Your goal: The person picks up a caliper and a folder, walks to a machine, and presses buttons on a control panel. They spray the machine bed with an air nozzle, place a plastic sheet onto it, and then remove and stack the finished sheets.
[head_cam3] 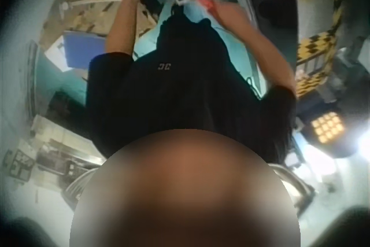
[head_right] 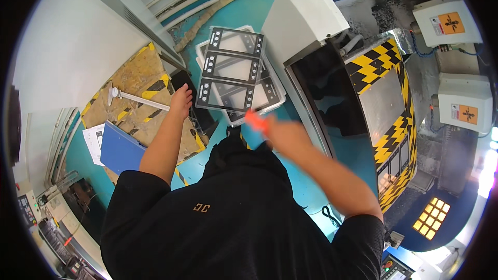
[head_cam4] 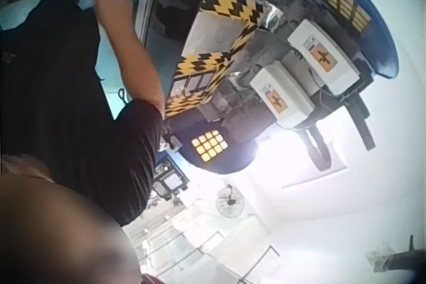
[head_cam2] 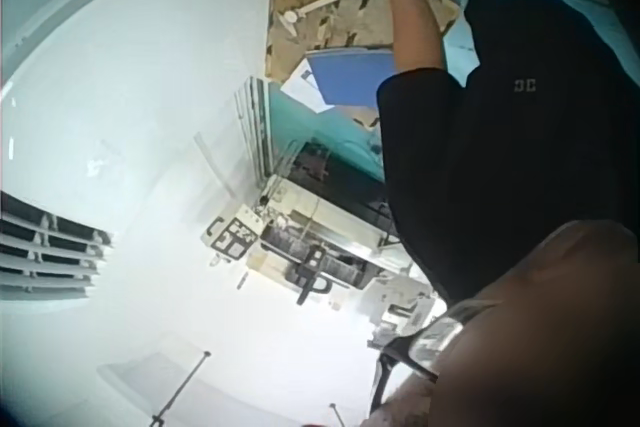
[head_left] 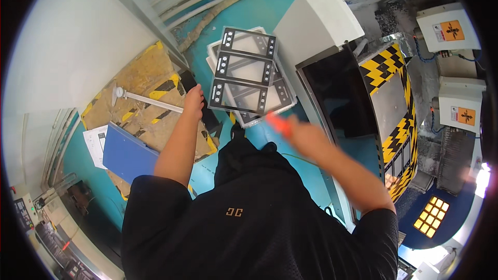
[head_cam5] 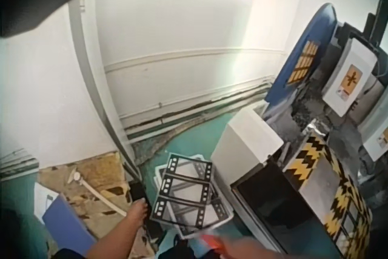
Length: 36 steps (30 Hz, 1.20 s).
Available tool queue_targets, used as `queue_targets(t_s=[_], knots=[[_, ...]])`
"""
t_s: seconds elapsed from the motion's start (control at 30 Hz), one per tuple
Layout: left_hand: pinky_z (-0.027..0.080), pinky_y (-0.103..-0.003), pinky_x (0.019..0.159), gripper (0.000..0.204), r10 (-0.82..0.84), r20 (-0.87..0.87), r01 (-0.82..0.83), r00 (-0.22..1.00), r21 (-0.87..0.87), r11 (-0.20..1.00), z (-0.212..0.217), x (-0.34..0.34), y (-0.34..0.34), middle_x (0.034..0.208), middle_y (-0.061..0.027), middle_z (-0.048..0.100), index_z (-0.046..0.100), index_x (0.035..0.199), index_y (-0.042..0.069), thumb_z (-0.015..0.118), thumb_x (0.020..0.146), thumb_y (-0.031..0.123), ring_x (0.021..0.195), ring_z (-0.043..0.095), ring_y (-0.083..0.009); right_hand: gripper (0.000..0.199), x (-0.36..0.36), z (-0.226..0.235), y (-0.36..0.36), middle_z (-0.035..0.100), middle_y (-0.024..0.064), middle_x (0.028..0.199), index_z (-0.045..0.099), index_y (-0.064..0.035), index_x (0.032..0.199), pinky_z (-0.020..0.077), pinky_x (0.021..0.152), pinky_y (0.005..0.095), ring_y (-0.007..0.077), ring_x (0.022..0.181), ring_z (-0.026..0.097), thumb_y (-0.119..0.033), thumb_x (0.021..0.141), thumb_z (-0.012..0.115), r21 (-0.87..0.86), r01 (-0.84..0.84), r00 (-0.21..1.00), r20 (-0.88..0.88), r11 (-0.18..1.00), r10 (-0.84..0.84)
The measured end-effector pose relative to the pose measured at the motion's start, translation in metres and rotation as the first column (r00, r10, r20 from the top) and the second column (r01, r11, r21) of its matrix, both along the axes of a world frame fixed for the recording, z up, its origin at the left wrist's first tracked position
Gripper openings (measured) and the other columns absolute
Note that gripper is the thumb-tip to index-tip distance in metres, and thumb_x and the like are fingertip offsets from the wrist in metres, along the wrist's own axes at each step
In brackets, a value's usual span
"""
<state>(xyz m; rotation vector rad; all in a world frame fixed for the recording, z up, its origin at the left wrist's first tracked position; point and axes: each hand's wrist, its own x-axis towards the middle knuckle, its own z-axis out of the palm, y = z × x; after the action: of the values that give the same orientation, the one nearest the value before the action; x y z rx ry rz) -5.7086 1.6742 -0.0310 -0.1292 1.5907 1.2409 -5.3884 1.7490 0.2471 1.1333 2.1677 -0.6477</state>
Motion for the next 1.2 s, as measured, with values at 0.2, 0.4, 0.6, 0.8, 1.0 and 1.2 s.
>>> queue_targets(t_s=[0.2,0.4,0.6,0.8,1.0,1.2], knots=[[0.017,-0.048,0.116,0.066,-0.049,-0.003,0.049,0.999,-0.008,0.999,0.002,-0.003,0.012,0.151,-0.0162,0.04,0.038,0.147,0.008,0.056,0.095,0.045,0.143,0.029,-0.0335,0.04,-0.012,-0.06,0.008,0.069,0.0214,0.098,0.047,-0.0044,0.118,0.0512,0.077,0.0537,0.0419,0.09,0.067,-0.035,0.094,0.055,-0.005,0.153,0.977,-0.15,0.988,-0.152],[0.022,-0.048,0.114,0.063,-0.063,0.05,0.061,0.997,0.032,0.998,0.007,0.008,0.037,0.147,-0.0165,0.044,0.04,0.145,0.006,0.056,0.096,0.041,0.14,0.032,-0.0325,0.045,-0.08,-0.066,0.087,0.067,0.026,0.103,0.047,0.0006,0.117,0.0495,0.085,0.0532,0.046,0.096,0.064,-0.036,0.094,0.059,0.08,0.315,0.883,-0.389,0.946,-0.261],[0.043,-0.039,0.085,0.037,-0.08,0.042,0.079,0.996,0.024,0.997,0.006,0.011,0.05,0.111,-0.0089,0.055,0.054,0.123,0.004,0.057,0.095,0.029,0.099,0.053,-0.0233,0.045,-0.017,-0.092,0.103,0.065,0.0291,0.104,0.047,0.002,0.115,0.0492,0.085,0.0535,0.0467,0.098,0.063,-0.036,0.094,0.059,0.099,0.396,0.866,-0.371,0.913,-0.335],[0.051,-0.036,0.072,0.027,-0.164,-0.009,0.164,0.986,0.043,0.986,0.002,0.009,0.057,0.091,-0.0071,0.062,0.059,0.112,0.0,0.057,0.093,0.018,0.079,0.061,-0.0201,0.04,0.048,-0.033,-0.026,0.068,0.0244,0.088,0.044,-0.0012,0.109,0.052,0.07,0.054,0.0436,0.081,0.067,-0.035,0.094,0.059,0.081,0.215,0.973,-0.108,0.973,-0.206],[0.051,-0.036,0.073,0.028,-0.202,-0.119,0.2,0.972,-0.028,0.979,0.0,0.007,0.059,0.093,-0.0095,0.065,0.06,0.112,-0.003,0.058,0.09,0.014,0.08,0.063,-0.0217,0.04,0.033,-0.013,-0.017,0.068,0.0234,0.083,0.044,-0.0033,0.11,0.0514,0.067,0.0542,0.0429,0.076,0.067,-0.037,0.094,0.059,0.114,0.229,0.953,-0.231,0.967,-0.198],[0.043,-0.033,0.054,0.024,-0.407,-0.106,0.376,0.907,-0.229,0.898,-0.007,0.007,0.036,0.083,-0.0071,0.063,0.065,0.102,0.003,0.067,0.081,0.014,0.067,0.059,-0.0195,0.038,0.059,-0.019,-0.029,0.069,0.0197,0.08,0.046,-0.0024,0.107,0.053,0.064,0.0522,0.0395,0.072,0.068,-0.034,0.092,0.061,0.119,0.25,0.959,-0.168,0.961,-0.228]])
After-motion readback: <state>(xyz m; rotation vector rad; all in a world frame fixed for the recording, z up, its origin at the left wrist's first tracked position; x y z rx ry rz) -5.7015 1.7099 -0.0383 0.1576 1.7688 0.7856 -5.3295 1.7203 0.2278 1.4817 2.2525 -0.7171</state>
